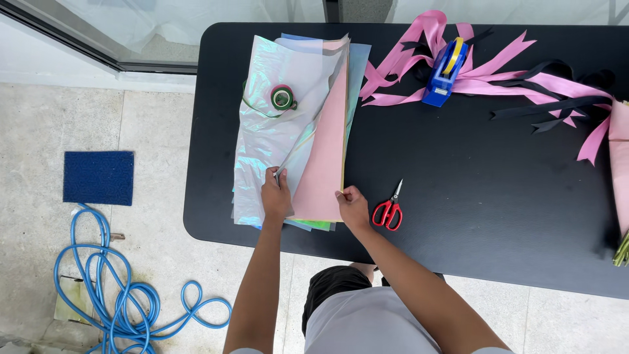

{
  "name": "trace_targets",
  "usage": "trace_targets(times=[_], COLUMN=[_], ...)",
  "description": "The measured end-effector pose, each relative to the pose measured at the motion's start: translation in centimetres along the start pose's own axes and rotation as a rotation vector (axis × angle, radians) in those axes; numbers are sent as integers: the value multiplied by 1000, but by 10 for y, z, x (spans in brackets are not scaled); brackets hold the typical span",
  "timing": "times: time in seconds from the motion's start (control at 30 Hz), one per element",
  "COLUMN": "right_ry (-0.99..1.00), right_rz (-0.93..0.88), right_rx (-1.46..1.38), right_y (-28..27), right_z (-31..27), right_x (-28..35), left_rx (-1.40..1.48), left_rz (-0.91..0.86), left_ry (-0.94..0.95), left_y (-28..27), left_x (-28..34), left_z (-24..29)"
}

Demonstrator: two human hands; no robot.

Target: The person wraps a bunch of yellow flowers in pink paper, secures the paper with tape, and then prepares more sheets of pink paper to continue wrapping.

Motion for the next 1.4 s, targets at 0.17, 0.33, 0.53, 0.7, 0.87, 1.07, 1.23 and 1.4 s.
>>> trace_targets(times=[0.17, 0.33, 0.53, 0.7, 0.87, 1.07, 1.23, 1.4], right_ry=[74, 146, -18, 25, 82, 95, 98, 94], right_rz=[-89, -127, 108, 253, 135, -133, -163, -166], right_rx=[-176, -127, 239, 208, 28, 12, 94, 97], right_y=[-23, -3, -53, -105, -141, -126, -134, -186], right_z=[-32, 17, 9, 12, -31, -67, -79, -120], right_x=[-4, -62, -65, -56, -34, -34, -42, -23], left_rx=[36, -14, 10, -19, -72, -357, -535, -174], left_rz=[-59, -99, 29, 71, 33, -106, -210, -77], left_ry=[23, 33, -17, -103, -105, 129, 122, 70], left_y=[18, 35, 32, 35, 43, 42, 72, 80], left_x=[-3, -9, -20, -26, -27, 6, -8, -25], left_z=[-13, -23, -29, -38, -37, 18, 5, -12])
Point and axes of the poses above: each hand's wrist, its own x-axis away from the middle knuckle, its own y-axis out of the palm, z = x × y, the point moved 4 cm from there along -x, towards the middle knuckle, and after that the axes turned 10 degrees about -y, right-handed, at the moved point
